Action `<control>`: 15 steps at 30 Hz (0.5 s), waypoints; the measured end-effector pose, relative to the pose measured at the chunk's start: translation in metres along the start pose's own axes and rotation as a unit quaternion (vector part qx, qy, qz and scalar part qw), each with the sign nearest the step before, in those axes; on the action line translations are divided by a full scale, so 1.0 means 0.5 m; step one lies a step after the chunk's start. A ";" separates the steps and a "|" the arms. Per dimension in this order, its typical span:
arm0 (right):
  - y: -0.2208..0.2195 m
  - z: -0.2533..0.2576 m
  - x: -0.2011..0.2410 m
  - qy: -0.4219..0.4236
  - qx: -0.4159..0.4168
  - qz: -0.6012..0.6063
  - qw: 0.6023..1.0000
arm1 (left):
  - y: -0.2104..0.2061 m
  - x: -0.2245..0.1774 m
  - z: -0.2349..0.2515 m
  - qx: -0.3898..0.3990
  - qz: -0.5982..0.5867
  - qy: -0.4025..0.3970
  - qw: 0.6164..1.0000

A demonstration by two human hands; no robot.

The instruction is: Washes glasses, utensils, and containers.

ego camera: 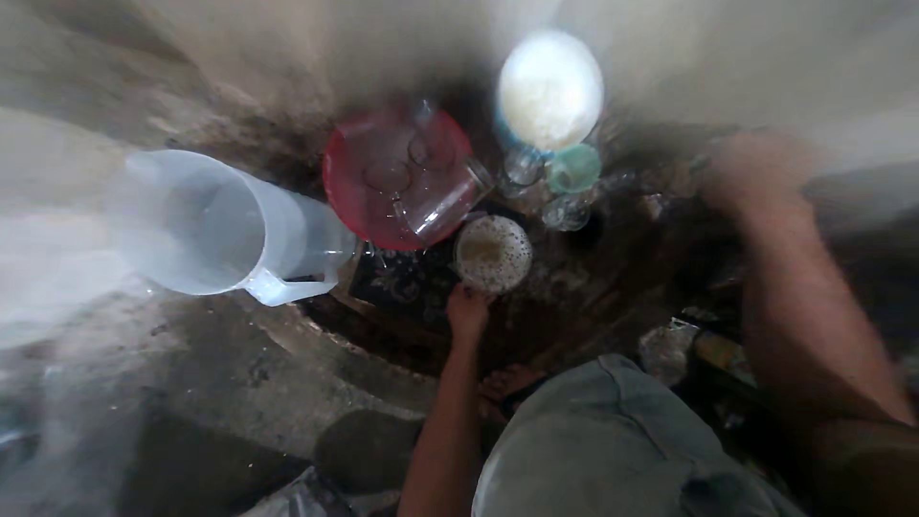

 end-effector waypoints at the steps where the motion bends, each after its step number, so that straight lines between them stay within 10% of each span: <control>1: -0.010 0.009 0.008 -0.003 0.009 -0.002 1.000 | 0.005 0.006 0.000 -0.004 0.011 -0.003 1.000; 15: 0.005 -0.030 0.024 0.051 -0.132 0.126 0.982 | 0.021 0.003 -0.102 -0.093 0.175 -0.030 0.980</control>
Point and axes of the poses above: each hand's wrist, its own z-axis towards the middle knuckle, its own y-axis out of the back of the hand, x = y × z, the point moved 3 cm from there along z, towards the middle knuckle, and after that the axes turned 6 degrees about z, right-handed, at the moved point
